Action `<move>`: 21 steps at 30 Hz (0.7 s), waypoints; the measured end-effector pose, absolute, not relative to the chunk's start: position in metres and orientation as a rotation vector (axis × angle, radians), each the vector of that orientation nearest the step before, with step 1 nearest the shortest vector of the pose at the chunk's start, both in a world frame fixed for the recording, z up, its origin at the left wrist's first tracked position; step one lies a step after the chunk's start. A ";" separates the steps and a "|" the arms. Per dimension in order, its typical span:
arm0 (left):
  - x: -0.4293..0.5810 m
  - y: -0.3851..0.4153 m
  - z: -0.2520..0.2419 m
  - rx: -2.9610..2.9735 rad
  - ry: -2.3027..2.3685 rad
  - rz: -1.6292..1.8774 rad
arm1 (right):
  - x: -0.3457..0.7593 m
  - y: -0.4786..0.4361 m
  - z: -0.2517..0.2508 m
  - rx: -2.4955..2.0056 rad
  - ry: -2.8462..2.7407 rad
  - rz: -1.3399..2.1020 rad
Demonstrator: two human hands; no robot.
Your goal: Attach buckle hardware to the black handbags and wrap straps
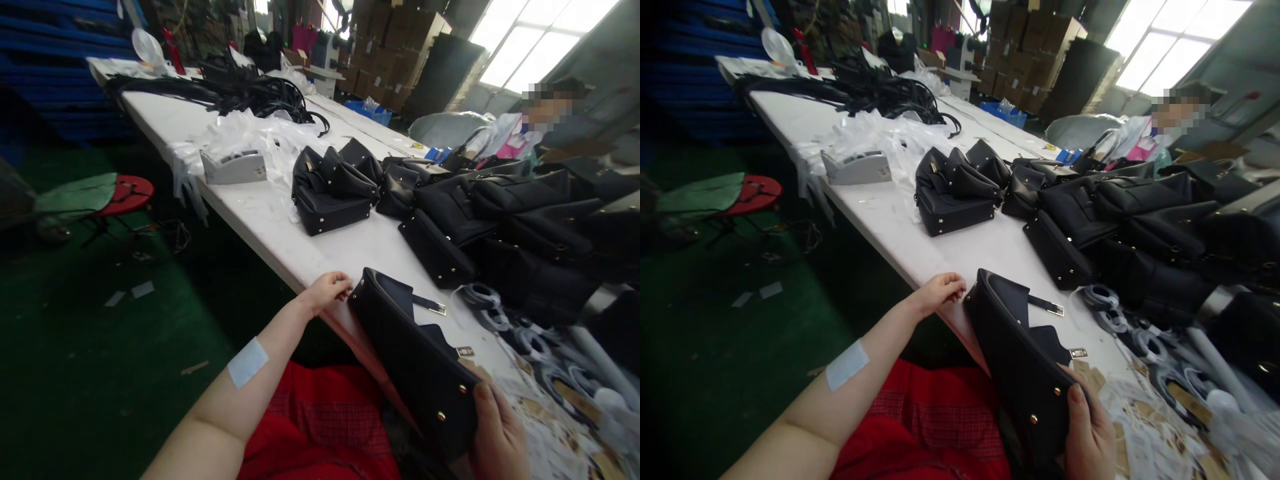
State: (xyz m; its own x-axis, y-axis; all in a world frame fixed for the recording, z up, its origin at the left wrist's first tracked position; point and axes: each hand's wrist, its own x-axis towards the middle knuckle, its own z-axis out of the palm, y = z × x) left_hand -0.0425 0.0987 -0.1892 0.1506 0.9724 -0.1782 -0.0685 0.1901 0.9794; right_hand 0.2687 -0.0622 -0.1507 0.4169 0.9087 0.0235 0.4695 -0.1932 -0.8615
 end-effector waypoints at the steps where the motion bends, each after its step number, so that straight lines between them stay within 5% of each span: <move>1: -0.045 0.100 -0.184 1.048 1.107 1.052 | 0.269 -0.062 -0.151 -1.826 -1.182 0.663; 21: -0.021 0.115 -0.190 0.876 1.045 1.075 | 0.263 -0.057 -0.149 -1.779 -1.213 0.620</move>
